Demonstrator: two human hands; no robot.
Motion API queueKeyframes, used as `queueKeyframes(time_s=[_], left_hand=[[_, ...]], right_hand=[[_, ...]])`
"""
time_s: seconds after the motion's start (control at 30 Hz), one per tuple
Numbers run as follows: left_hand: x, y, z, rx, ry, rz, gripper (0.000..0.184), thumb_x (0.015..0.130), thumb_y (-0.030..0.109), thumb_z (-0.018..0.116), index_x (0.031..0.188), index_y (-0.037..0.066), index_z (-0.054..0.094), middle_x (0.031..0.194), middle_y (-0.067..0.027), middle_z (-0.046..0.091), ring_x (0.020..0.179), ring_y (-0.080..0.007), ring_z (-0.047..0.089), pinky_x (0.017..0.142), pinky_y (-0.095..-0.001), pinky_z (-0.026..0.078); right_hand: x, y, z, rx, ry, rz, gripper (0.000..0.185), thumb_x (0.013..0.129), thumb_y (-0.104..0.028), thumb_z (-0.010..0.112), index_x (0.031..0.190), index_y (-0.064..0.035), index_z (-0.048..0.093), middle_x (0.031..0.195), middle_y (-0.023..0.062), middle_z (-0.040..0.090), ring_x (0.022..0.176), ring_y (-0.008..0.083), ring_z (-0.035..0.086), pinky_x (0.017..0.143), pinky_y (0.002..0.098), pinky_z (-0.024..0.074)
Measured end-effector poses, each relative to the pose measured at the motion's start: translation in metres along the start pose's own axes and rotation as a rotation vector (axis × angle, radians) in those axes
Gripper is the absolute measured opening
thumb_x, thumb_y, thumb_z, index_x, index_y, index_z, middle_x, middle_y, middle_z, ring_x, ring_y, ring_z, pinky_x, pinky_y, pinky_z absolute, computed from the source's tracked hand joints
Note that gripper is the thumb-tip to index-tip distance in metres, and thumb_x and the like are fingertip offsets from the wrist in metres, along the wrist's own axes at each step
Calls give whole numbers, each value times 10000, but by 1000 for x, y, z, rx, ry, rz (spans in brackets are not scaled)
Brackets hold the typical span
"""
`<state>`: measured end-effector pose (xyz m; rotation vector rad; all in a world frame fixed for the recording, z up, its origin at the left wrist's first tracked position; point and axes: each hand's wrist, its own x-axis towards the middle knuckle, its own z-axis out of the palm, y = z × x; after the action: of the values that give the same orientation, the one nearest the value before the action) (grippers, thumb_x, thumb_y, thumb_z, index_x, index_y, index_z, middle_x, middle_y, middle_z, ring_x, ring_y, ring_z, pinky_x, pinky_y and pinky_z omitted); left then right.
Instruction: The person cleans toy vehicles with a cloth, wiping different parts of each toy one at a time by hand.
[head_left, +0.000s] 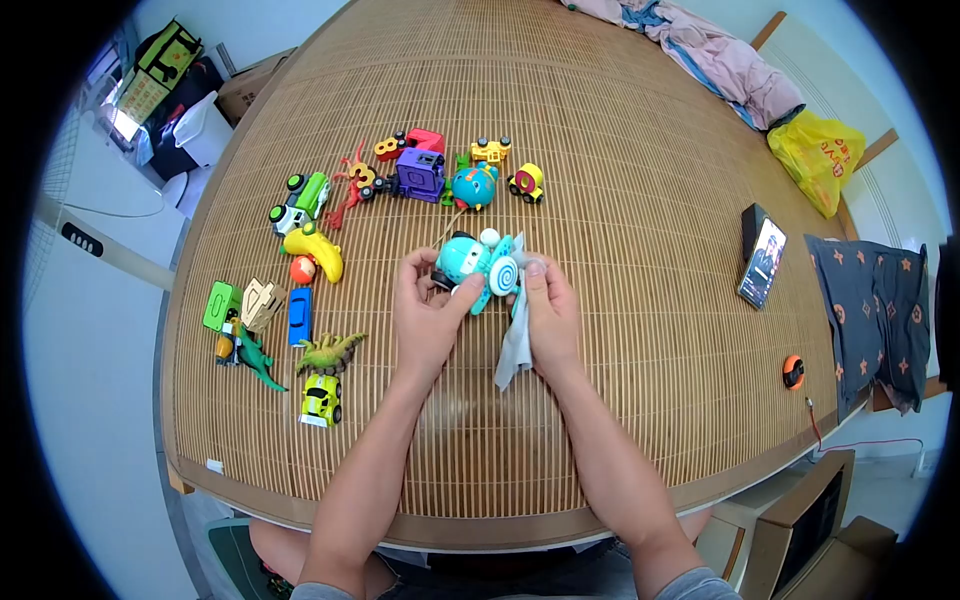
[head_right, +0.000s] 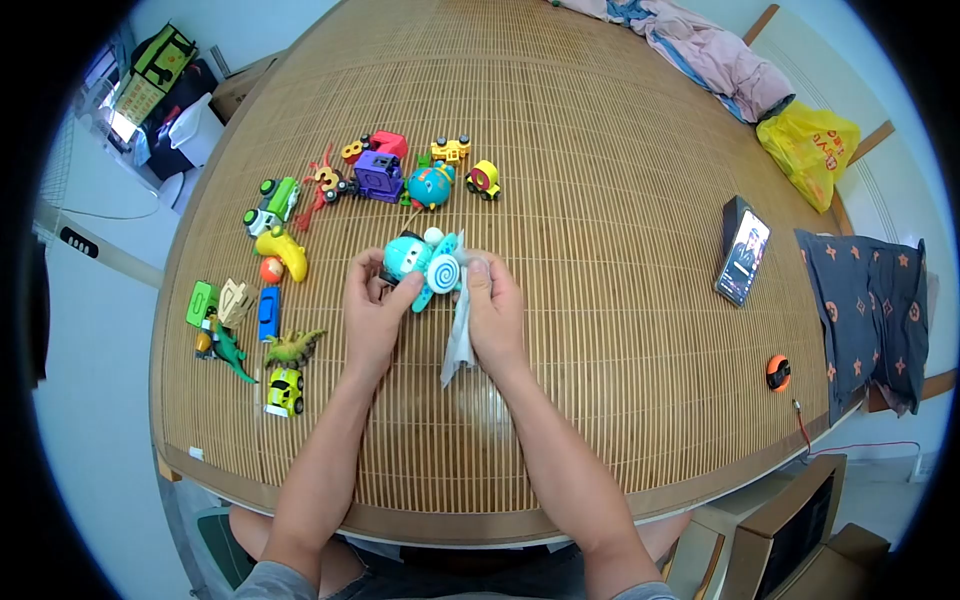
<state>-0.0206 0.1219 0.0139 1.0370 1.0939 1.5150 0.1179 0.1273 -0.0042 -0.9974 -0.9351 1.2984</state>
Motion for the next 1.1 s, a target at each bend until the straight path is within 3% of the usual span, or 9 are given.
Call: queueKeyframes(time_s=[0.07, 0.2, 0.3, 0.43, 0.53, 0.6, 0.73, 0.8, 1.1], left_hand=[[-1, 3, 3, -51, -36, 22, 467, 824, 55, 709, 1176, 27, 403, 1062, -67, 510, 919, -110, 561, 773, -244, 497], [1, -5, 0, -179, -95, 37, 507, 820, 57, 711, 1174, 53, 348, 1052, -76, 502, 899, -115, 576, 703, -240, 537], [-1, -2, -3, -197, -80, -96, 511, 821, 57, 708, 1178, 60, 342, 1035, -77, 513, 871, -116, 581, 659, -252, 541], [-1, -5, -3, -125, -35, -57, 469, 850, 106, 678, 1193, 79, 360, 1020, -71, 563, 815, -135, 609, 633, -267, 537], [0, -4, -4, -159, -34, -68, 470, 845, 102, 681, 1199, 82, 372, 1042, -78, 567, 825, -134, 614, 619, -264, 537], [0, -2, -6, -137, -103, -95, 473, 835, 104, 689, 1203, 73, 393, 1036, -70, 559, 866, -129, 596, 680, -266, 522], [-5, 2, 1, 78, -278, -44, 492, 801, 89, 726, 1187, 44, 424, 992, -58, 548, 905, -115, 555, 775, -256, 487], [-6, 0, 1, 80, -304, -22, 495, 805, 107, 724, 1199, 37, 432, 1005, -61, 552, 920, -116, 552, 790, -262, 481], [-5, -1, -3, 128, -367, -28, 634, 780, 156, 743, 1281, 21, 378, 1152, -102, 503, 1004, -148, 531, 861, -301, 466]], right_hand=[[-1, 6, -1, -225, 11, -155, 303, 1009, -252, 450, 1045, 21, 577, 944, 87, 597, 849, 161, 561, 777, 320, 455], [-5, -5, 2, -506, -32, -283, 263, 988, -190, 442, 949, 29, 582, 823, 145, 547, 769, 276, 565, 718, 344, 448], [-8, -7, 5, -559, -25, -314, 271, 990, -194, 442, 923, 29, 581, 787, 149, 541, 732, 279, 560, 693, 347, 447], [-8, -5, 2, -673, -43, -197, 282, 990, -208, 451, 916, 24, 593, 783, 125, 568, 732, 253, 576, 698, 338, 456], [-4, 5, 2, -251, 53, -165, 294, 988, -224, 467, 898, 16, 612, 843, 97, 595, 794, 209, 586, 746, 312, 461], [0, 1, 0, -200, 231, -306, 295, 984, -240, 484, 901, 8, 623, 914, 92, 598, 887, 187, 575, 819, 307, 453], [-6, -14, 1, -330, 241, -504, 292, 978, -248, 494, 969, 10, 631, 1019, 132, 601, 1007, 219, 561, 891, 330, 432], [-10, -14, 1, -436, -90, -530, 312, 973, -255, 491, 1086, 5, 619, 1116, 170, 595, 1084, 277, 546, 939, 362, 415], [-10, -19, 7, -515, -170, -528, 468, 988, -333, 347, 1203, 14, 577, 1232, 205, 529, 1169, 348, 480, 1028, 416, 332]])
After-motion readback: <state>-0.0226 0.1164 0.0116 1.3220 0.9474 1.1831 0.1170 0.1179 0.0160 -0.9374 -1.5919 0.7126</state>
